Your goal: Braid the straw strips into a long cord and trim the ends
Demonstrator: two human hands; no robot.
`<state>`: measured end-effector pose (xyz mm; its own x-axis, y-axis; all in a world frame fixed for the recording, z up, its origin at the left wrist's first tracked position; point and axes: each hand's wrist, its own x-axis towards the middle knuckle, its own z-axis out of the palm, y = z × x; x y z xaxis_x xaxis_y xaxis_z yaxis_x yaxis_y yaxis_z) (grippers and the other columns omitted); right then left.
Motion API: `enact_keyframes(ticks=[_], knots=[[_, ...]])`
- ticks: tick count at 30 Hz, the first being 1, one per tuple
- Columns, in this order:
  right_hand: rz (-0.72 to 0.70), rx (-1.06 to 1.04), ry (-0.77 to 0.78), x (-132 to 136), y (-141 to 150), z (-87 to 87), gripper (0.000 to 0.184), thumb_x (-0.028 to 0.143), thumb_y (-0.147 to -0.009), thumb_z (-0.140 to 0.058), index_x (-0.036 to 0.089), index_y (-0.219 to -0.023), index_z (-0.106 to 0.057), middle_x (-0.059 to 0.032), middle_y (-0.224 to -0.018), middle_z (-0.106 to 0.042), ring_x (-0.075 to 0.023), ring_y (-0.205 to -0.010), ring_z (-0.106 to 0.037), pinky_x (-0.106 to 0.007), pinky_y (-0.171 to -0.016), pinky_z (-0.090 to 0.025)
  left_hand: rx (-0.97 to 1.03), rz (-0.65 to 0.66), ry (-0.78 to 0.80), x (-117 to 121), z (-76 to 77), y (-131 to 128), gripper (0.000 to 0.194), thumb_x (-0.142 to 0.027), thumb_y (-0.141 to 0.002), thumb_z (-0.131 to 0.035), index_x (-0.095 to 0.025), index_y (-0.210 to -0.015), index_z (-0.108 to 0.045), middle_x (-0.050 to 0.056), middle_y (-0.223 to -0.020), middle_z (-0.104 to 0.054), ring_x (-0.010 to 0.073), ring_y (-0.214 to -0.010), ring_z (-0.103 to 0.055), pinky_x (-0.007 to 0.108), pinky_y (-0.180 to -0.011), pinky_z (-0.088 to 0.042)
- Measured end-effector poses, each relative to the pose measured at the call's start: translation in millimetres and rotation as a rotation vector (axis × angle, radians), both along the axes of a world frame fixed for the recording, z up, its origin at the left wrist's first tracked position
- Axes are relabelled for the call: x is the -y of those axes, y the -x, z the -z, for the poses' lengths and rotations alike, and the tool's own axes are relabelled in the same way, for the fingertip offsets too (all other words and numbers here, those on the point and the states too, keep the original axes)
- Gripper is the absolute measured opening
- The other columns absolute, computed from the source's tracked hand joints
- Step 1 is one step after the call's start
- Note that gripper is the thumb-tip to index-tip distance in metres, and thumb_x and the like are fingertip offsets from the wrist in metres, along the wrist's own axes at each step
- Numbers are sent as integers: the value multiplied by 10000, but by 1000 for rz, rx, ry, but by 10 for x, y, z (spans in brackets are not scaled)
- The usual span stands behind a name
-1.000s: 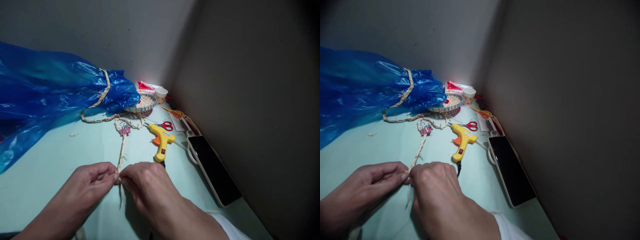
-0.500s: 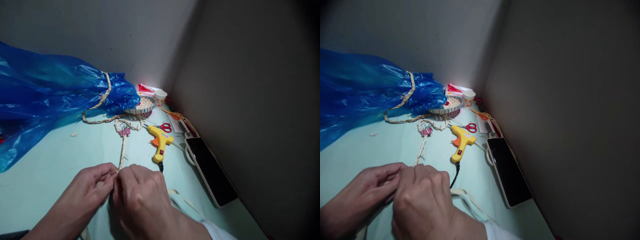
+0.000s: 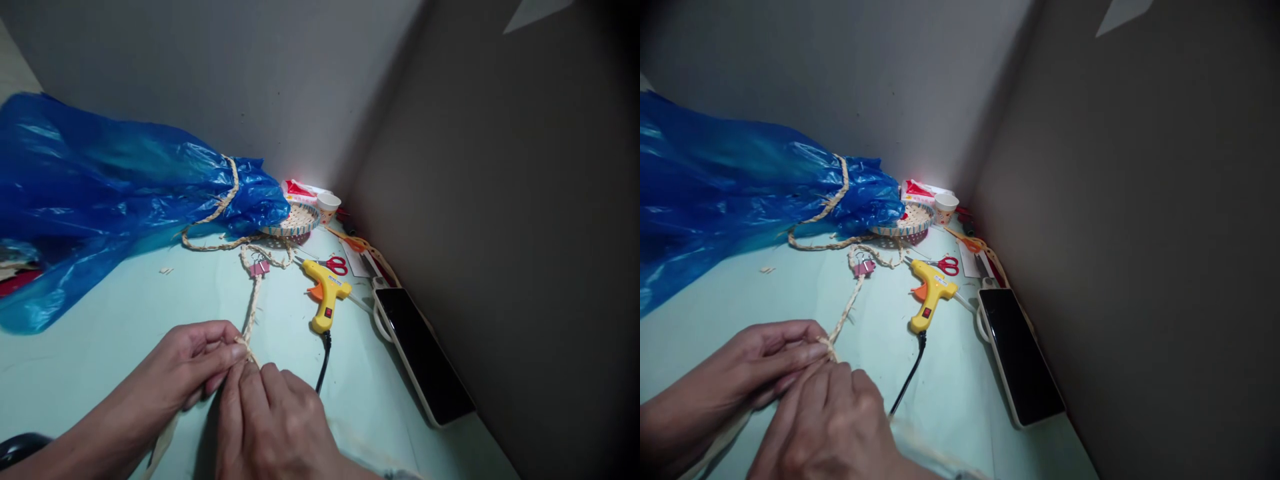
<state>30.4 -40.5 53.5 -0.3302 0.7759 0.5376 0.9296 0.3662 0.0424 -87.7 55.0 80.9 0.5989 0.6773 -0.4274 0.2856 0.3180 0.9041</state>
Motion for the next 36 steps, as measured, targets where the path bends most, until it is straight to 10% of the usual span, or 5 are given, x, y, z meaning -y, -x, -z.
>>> enact_keyframes(ticks=[4, 8, 15, 22, 36], knots=[[18, -331, 266, 68, -145, -304, 404, 513, -937, -525, 179, -781, -690, -64, -605, -626, -206, -567, -581, -299, -515, -444, -13, -63, -14, 4, -27, 17, 336, -515, -738, -727, -201, -720, -608, -64, -580, -434, 99, -525, -298, 206, -480, -227], [122, -788, 441, 12, -391, -653, 218, 365, -967, -568, 217, -1084, -675, -55, -949, -722, -185, -867, -675, -282, -787, -497, 0, -34, -26, 5, -67, 29, 360, -542, -729, -709, -200, -702, -600, -69, -563, -424, 97, -511, -306, 216, -483, -231], [-28, -1313, 972, -166, -364, -383, 263, 423, -981, -540, 172, -1001, -614, -22, -732, -680, -160, -695, -683, -252, -693, -516, 68, 84, 1, -7, -63, -10, 305, -491, -731, -677, -202, -696, -586, -3, -582, -595, 179, -597, -556, 259, -578, -368], [98, -923, 739, -157, -307, -443, 145, 262, -951, -511, 190, -856, -593, 8, -722, -573, -127, -690, -517, -218, -627, -372, -60, 7, -190, 8, -72, 4, 322, -500, -674, -704, -203, -658, -581, -58, -572, -457, 137, -576, -381, 246, -551, -313], [115, -911, 746, -191, -288, -431, 169, 293, -956, -520, 205, -812, -532, 54, -634, -445, -109, -609, -399, -233, -567, -263, -45, -34, -150, 20, -56, 33, 333, -503, -652, -689, -228, -623, -503, -69, -575, -420, 140, -587, -361, 249, -551, -312]])
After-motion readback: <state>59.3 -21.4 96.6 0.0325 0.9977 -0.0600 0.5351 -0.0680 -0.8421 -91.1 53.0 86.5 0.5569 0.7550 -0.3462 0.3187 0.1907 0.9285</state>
